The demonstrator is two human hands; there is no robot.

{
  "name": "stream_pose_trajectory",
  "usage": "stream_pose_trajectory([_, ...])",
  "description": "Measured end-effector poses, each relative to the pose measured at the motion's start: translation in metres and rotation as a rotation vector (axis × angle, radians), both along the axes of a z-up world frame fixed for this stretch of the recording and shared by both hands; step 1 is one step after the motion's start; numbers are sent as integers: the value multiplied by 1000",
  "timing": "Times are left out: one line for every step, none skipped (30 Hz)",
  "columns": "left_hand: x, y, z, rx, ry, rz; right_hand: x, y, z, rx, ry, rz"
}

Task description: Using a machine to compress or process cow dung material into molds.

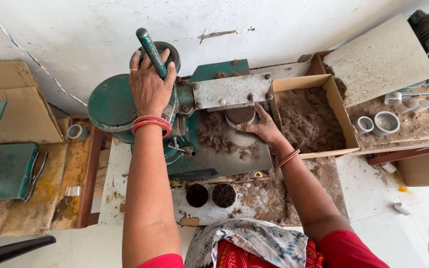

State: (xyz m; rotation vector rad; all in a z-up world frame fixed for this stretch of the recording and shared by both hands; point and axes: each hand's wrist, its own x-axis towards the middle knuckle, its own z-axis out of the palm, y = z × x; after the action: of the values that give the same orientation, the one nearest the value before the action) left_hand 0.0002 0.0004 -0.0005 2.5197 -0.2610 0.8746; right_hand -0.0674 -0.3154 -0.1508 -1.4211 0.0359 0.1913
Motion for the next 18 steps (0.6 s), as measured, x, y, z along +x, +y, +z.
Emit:
stream_pose_trajectory([0, 0, 0, -1, -1, 2, 4, 0, 2, -1, -1, 2])
stream_pose_trajectory([1, 0, -1, -3, 2, 1, 8, 0, 5, 47, -12, 30])
stream_pose_trajectory([0, 0, -1, -4, 4, 0, 12, 0, 7, 95, -24, 59])
stream_pose_trajectory([-1, 1, -1, -4, 3, 3, 19, -2, 1, 95, -25, 62])
stream_pose_trajectory([-1, 0, 1, -5, 9, 4, 27, -3, -4, 16, -35, 37])
stream_pose_trajectory([0, 0, 2, -5, 16, 4, 34, -5, -9, -62, -45, 13])
stream_pose_trajectory([-1, -1, 3, -4, 15, 2, 38, -4, -9, -61, -46, 10])
stream_pose_trajectory([-1, -1, 3, -5, 15, 2, 42, -4, -9, -67, -63, -2])
stream_pose_trajectory([-1, -2, 3, -6, 17, 1, 45, -4, -9, -74, -78, -15])
stream_pose_trajectory([0, -2, 3, -5, 19, -3, 43, -5, -6, -74, -77, -19])
stream_pose_trajectory([0, -1, 1, 8, 16, 1, 39, -6, -4, -88, -24, -7])
stream_pose_trajectory([-1, 1, -2, 22, 13, 4, 34, -6, -2, -103, 30, 5])
stream_pose_trajectory([3, -3, -1, 23, 14, 3, 19, -11, -3, -101, 31, 5])
stream_pose_trajectory([5, -4, -1, 26, 1, -3, 3, -14, -5, -145, -19, -2])
stream_pose_trajectory([3, 1, -3, 28, -8, 13, -12, -12, -7, -191, -67, 16])
stream_pose_trajectory([6, -1, 3, 28, -2, 34, -31, -12, 2, -190, -63, 38])
stream_pose_trajectory([1, 0, 1, 12, -10, 31, -57, -10, 6, -184, -154, -24])
stream_pose_trajectory([-3, 2, -2, -4, -18, 29, -83, -10, 12, -178, -243, -88])
